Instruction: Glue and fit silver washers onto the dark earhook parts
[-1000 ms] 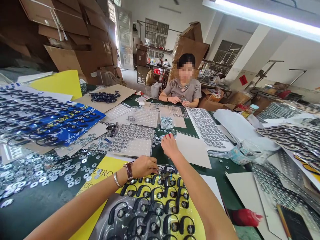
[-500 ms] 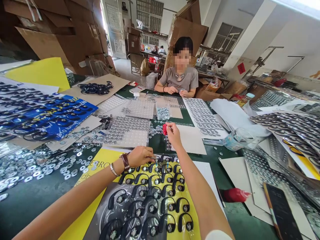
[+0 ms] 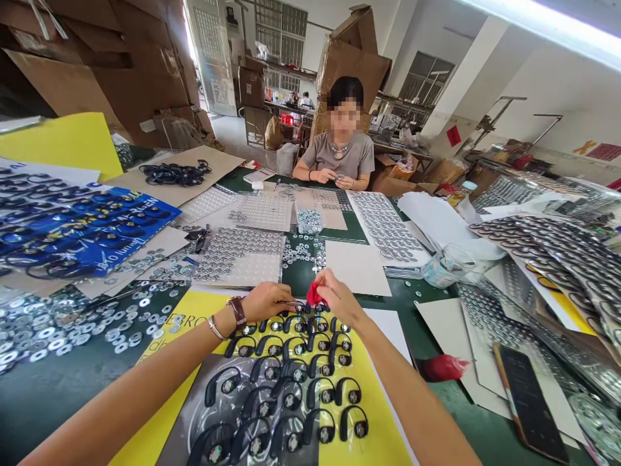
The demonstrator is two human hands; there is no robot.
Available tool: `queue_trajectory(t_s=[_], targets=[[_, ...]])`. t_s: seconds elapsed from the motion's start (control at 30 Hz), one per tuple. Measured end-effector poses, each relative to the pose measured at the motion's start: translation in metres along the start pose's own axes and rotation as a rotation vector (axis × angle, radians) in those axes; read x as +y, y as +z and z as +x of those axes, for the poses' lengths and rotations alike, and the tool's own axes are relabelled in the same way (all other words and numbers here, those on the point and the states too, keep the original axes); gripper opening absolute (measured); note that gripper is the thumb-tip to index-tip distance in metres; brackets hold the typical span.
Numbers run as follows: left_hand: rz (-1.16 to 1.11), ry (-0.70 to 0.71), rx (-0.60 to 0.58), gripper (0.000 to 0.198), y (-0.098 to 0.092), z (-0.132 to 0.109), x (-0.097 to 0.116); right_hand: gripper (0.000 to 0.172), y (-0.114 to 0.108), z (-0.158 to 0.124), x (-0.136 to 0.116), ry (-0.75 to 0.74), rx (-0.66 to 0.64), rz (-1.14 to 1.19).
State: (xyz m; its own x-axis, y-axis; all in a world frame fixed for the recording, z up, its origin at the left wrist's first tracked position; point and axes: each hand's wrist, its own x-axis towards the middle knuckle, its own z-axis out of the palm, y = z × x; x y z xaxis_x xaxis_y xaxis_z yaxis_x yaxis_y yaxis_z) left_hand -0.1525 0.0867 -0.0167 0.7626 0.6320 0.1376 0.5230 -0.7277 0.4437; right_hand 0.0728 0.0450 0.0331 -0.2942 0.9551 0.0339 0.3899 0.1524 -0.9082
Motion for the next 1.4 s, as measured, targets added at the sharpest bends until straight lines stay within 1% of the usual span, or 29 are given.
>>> queue_trajectory(t_s=[0.03,0.07,0.17,0.23,0.33,0.4,0.43,0.5,0.57,0.63,0.87,1.13,1.4], targets=[[-0.004,0.002,0.002,0.02,0.0,0.0,0.0,0.007,0.003,-0.009,-0.001,0.002,-0.069,-0.056],[-0.008,0.004,0.004,0.02,0.001,0.0,-0.001,0.008,0.006,-0.016,0.0,-0.002,-0.104,-0.113],[-0.019,0.005,0.01,0.02,0.002,0.0,-0.002,0.009,0.019,-0.027,0.005,-0.04,-0.121,-0.235],[-0.024,0.004,0.012,0.02,0.002,0.0,-0.003,0.011,0.027,-0.027,0.009,-0.053,-0.117,-0.253],[-0.026,0.002,0.013,0.02,0.003,0.001,-0.004,0.023,0.033,-0.022,0.012,-0.045,-0.11,-0.279],[-0.027,-0.001,0.012,0.018,0.002,0.001,-0.004,0.031,0.036,-0.016,0.013,-0.019,-0.118,-0.332],[-0.028,-0.002,0.011,0.017,0.002,0.001,-0.003,0.032,0.037,-0.013,0.014,0.0,-0.119,-0.384],[-0.027,-0.004,0.01,0.016,0.002,0.002,-0.003,0.031,0.039,-0.007,0.017,0.037,-0.111,-0.519],[-0.024,-0.005,0.006,0.016,0.002,0.002,-0.003,0.024,0.04,-0.002,0.019,0.057,-0.095,-0.63],[-0.018,-0.006,0.003,0.016,0.002,0.001,-0.003,0.019,0.042,0.0,0.02,0.06,-0.082,-0.678],[-0.008,0.001,-0.004,0.015,0.001,-0.002,-0.002,0.02,0.043,0.003,0.02,0.075,-0.064,-0.694],[-0.006,0.002,0.014,0.014,0.003,-0.002,-0.001,0.018,0.039,0.013,0.025,0.132,-0.122,-0.55],[0.014,-0.002,0.009,0.012,0.0,-0.002,0.001,0.026,0.039,0.018,0.014,0.164,-0.152,-0.456]])
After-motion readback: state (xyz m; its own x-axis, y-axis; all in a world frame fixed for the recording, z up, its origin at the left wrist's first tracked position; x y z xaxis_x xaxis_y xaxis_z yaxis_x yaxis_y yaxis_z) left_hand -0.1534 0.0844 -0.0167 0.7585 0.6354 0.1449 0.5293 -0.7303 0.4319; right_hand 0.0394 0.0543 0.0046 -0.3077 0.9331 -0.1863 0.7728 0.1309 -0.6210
